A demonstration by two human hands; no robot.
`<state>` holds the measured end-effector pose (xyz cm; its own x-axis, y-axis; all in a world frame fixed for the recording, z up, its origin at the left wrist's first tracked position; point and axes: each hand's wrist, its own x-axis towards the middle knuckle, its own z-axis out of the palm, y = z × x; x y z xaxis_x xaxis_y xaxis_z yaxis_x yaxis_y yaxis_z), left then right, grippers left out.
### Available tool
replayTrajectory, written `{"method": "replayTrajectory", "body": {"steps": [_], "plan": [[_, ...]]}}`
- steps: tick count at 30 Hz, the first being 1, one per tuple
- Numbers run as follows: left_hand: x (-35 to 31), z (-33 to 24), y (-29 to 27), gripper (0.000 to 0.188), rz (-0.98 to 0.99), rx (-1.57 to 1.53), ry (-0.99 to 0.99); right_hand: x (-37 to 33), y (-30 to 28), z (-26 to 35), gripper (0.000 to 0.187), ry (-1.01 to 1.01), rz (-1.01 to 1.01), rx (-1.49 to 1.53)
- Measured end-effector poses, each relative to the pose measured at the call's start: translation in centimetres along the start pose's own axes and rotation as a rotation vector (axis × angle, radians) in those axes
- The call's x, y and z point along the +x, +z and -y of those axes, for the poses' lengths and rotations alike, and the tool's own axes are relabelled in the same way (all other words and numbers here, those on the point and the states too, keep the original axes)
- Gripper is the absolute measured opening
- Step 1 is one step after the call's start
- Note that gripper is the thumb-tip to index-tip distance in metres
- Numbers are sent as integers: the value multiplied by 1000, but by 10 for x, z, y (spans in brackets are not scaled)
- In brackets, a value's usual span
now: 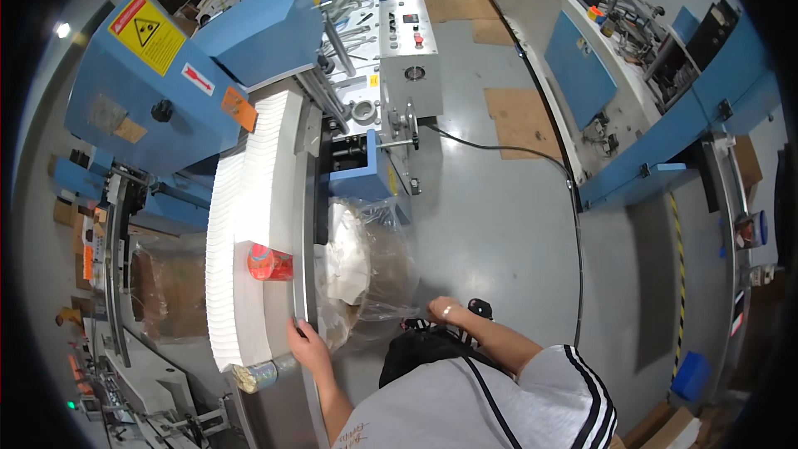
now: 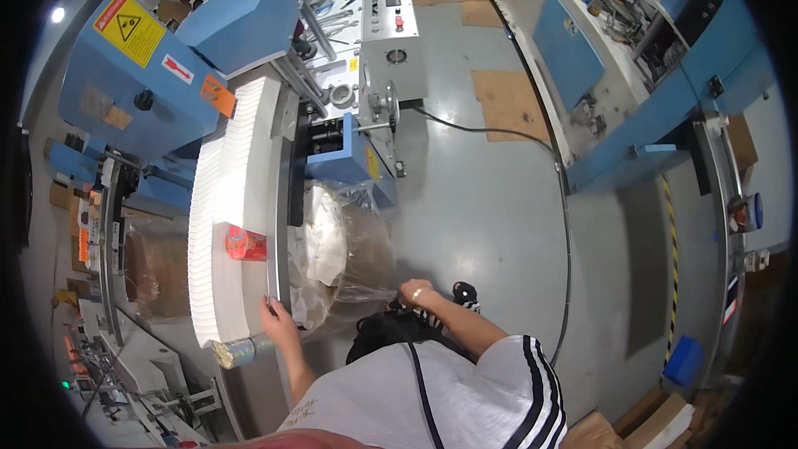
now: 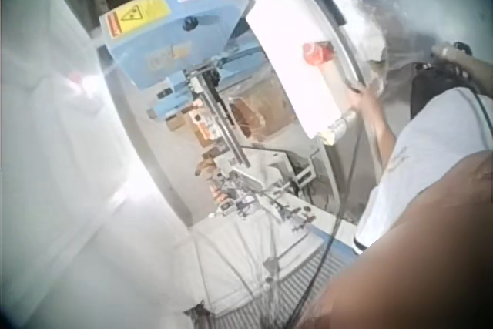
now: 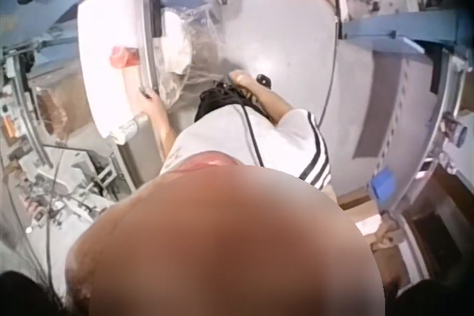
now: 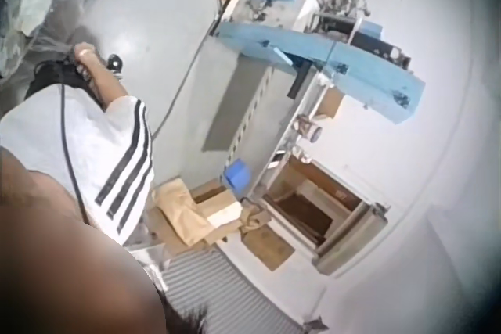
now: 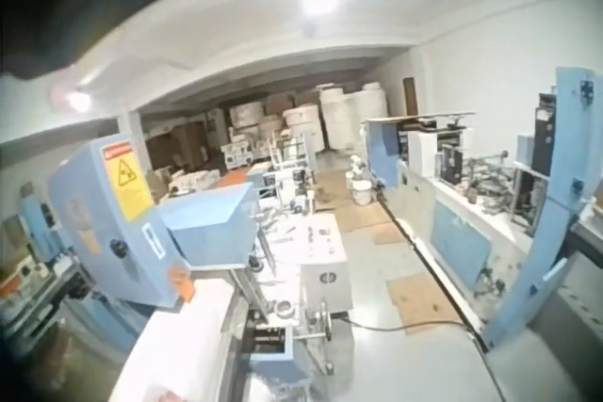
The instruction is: Stacking and moving paper products between a work table and a processing machine.
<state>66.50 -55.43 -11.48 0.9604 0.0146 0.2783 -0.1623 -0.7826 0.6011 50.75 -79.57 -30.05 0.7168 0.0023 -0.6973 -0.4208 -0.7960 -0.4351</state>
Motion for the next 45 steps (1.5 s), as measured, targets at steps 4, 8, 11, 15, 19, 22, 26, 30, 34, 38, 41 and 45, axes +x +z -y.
{"method": "replayTrajectory", "body": {"steps": [4, 8, 11, 15, 19, 22, 26, 30, 34, 38, 41, 45], "plan": [[3, -12, 2, 40, 60, 318, 15, -13, -35, -27, 29, -14, -199, 159], [3, -9, 9, 41, 6, 402, 16, -34, -43, -82, 28, 35, -254, 237], [-3, -20, 15, 42, -34, 528, -15, -60, -33, -125, 27, 103, -235, 226], [-4, -15, 23, 43, -116, 724, -97, -88, -8, -175, 29, 221, -152, 212], [0, -4, 28, 43, -161, 713, -126, -103, 44, -226, 33, 216, -166, 268], [5, 7, 28, 45, -92, 706, -150, -112, 79, -255, 34, 389, -152, 488], [-1, 8, 31, 53, -72, 733, -115, -102, 147, -295, 29, 537, -185, 564], [-6, 10, 29, 56, -69, 727, -58, -85, 180, -307, 32, 609, -171, 825], [-9, 14, 26, 67, -64, 702, -24, -86, 172, -293, 22, 567, -280, 794], [-11, 10, 26, 75, -58, 661, 23, -84, 152, -283, 23, 458, -293, 680], [-14, 9, 25, 77, -73, 661, 48, -81, 137, -273, 23, 456, -298, 795], [-15, 12, 26, 77, -79, 658, 64, -83, 132, -273, 24, 466, -330, 812]]}}
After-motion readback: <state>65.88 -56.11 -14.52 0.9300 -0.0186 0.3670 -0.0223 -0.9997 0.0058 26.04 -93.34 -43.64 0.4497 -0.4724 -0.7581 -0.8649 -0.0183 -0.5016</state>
